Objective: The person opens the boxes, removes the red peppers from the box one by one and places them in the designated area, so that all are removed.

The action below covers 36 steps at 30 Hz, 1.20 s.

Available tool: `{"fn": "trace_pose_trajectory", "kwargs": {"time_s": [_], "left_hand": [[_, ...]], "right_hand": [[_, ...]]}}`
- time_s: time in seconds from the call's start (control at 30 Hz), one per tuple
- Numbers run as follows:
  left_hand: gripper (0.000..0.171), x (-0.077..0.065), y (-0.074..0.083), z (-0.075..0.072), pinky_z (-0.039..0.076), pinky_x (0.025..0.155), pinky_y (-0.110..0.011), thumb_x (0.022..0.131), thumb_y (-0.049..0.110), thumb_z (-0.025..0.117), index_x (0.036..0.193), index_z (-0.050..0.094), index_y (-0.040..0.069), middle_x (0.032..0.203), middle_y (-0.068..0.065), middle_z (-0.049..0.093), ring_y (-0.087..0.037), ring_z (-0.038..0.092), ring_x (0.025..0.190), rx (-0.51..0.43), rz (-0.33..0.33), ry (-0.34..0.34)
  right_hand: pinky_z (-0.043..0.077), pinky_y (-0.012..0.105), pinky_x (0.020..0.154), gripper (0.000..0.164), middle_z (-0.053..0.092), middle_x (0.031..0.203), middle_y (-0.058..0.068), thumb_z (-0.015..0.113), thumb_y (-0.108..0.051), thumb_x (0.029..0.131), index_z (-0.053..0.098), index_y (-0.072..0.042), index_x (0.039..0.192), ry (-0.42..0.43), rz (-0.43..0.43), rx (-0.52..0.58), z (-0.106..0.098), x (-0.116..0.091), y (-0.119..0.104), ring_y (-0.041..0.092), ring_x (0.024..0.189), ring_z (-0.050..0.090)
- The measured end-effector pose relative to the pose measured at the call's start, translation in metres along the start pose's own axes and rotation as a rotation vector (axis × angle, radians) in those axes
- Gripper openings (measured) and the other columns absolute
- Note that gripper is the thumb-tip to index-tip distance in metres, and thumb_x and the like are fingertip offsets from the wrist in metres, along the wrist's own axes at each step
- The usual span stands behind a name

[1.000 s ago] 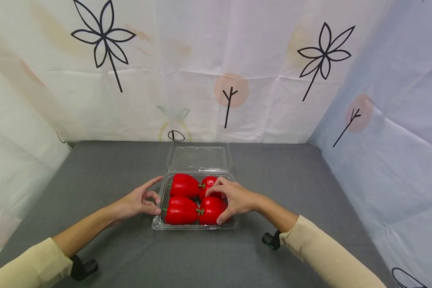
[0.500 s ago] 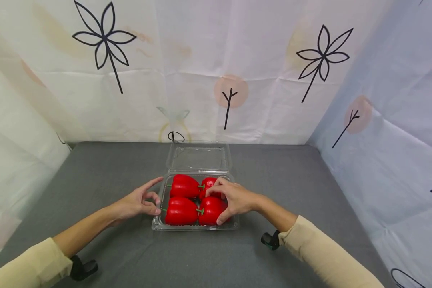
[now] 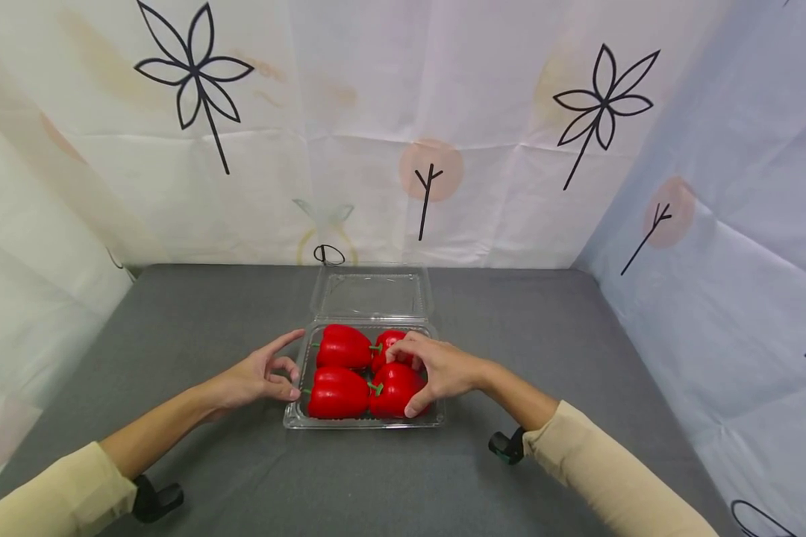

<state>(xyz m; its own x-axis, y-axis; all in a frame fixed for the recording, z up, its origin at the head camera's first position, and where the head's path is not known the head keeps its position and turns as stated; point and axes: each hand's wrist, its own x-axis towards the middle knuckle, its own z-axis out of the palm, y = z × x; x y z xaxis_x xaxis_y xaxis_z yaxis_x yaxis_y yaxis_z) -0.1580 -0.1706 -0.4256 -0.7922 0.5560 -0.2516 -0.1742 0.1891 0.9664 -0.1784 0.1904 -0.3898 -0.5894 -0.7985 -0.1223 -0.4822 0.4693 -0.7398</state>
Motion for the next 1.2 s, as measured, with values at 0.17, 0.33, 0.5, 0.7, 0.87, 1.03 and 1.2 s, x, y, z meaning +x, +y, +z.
{"fn": "trace_pose_trajectory", "kwargs": {"time_s": [0.17, 0.33, 0.5, 0.7, 0.87, 1.03, 1.2], "left_hand": [[0.104, -0.0001, -0.0003, -0.0006, 0.051, 0.08, -0.03, 0.084, -0.002, 0.075, 0.159, 0.004, 0.01, 0.093, -0.012, 0.055, -0.025, 0.062, 0.073, -0.004, -0.001, -0.004], [0.104, 0.0001, -0.0012, -0.0006, 0.052, 0.08, -0.03, 0.084, -0.002, 0.075, 0.159, 0.003, 0.01, 0.094, -0.013, 0.055, -0.023, 0.062, 0.073, -0.015, 0.002, -0.01], [0.104, 0.0002, -0.0016, -0.0006, 0.052, 0.08, -0.03, 0.085, -0.002, 0.074, 0.159, 0.003, 0.01, 0.094, -0.013, 0.055, -0.025, 0.062, 0.073, -0.019, 0.005, -0.011], [0.104, 0.0002, -0.0015, -0.0007, 0.052, 0.081, -0.03, 0.085, -0.002, 0.074, 0.159, 0.003, 0.01, 0.094, -0.012, 0.055, -0.023, 0.062, 0.073, -0.013, 0.002, -0.009], [0.104, 0.0007, -0.0032, -0.0013, 0.051, 0.08, -0.03, 0.085, -0.001, 0.075, 0.159, 0.004, 0.011, 0.094, -0.011, 0.055, -0.022, 0.062, 0.073, -0.004, -0.006, 0.0], [0.104, 0.0006, -0.0035, -0.0011, 0.052, 0.079, -0.03, 0.084, -0.002, 0.075, 0.159, 0.004, 0.01, 0.094, -0.012, 0.055, -0.023, 0.062, 0.072, -0.012, 0.003, -0.001], [0.103, 0.0006, -0.0029, -0.0015, 0.052, 0.079, -0.03, 0.085, 0.0, 0.075, 0.159, 0.005, 0.011, 0.094, -0.011, 0.055, -0.024, 0.061, 0.073, -0.011, -0.007, -0.002]], "right_hand": [[0.049, 0.048, 0.085, 0.064, 0.05, 0.12, -0.002, 0.085, -0.033, 0.074, 0.052, -0.019, 0.126, 0.0, 0.004, 0.012, -0.0005, 0.0006, -0.0008, 0.02, 0.103, 0.051], [0.05, 0.047, 0.085, 0.062, 0.051, 0.118, -0.002, 0.085, -0.031, 0.072, 0.052, -0.017, 0.123, 0.006, 0.008, 0.02, -0.0005, 0.0018, 0.0, 0.021, 0.102, 0.052], [0.052, 0.043, 0.083, 0.062, 0.053, 0.116, 0.0, 0.083, -0.029, 0.073, 0.052, -0.016, 0.124, 0.018, 0.016, 0.06, 0.0001, 0.0021, 0.0016, 0.023, 0.101, 0.053], [0.052, 0.041, 0.083, 0.062, 0.055, 0.116, 0.001, 0.082, -0.029, 0.074, 0.052, -0.015, 0.127, 0.03, 0.044, 0.099, 0.0008, 0.0009, 0.0006, 0.023, 0.103, 0.053], [0.051, 0.045, 0.084, 0.062, 0.055, 0.116, 0.001, 0.081, -0.029, 0.075, 0.053, -0.013, 0.128, 0.025, 0.033, 0.099, 0.0, 0.0018, 0.0016, 0.023, 0.103, 0.052], [0.051, 0.047, 0.084, 0.062, 0.055, 0.12, 0.001, 0.081, -0.028, 0.076, 0.055, -0.013, 0.13, 0.016, 0.024, 0.118, -0.0023, 0.0006, 0.0042, 0.024, 0.105, 0.052], [0.048, 0.051, 0.085, 0.062, 0.056, 0.119, 0.0, 0.079, -0.029, 0.077, 0.056, -0.013, 0.132, 0.022, 0.019, 0.116, -0.0052, -0.0018, 0.0078, 0.024, 0.106, 0.053]]}}
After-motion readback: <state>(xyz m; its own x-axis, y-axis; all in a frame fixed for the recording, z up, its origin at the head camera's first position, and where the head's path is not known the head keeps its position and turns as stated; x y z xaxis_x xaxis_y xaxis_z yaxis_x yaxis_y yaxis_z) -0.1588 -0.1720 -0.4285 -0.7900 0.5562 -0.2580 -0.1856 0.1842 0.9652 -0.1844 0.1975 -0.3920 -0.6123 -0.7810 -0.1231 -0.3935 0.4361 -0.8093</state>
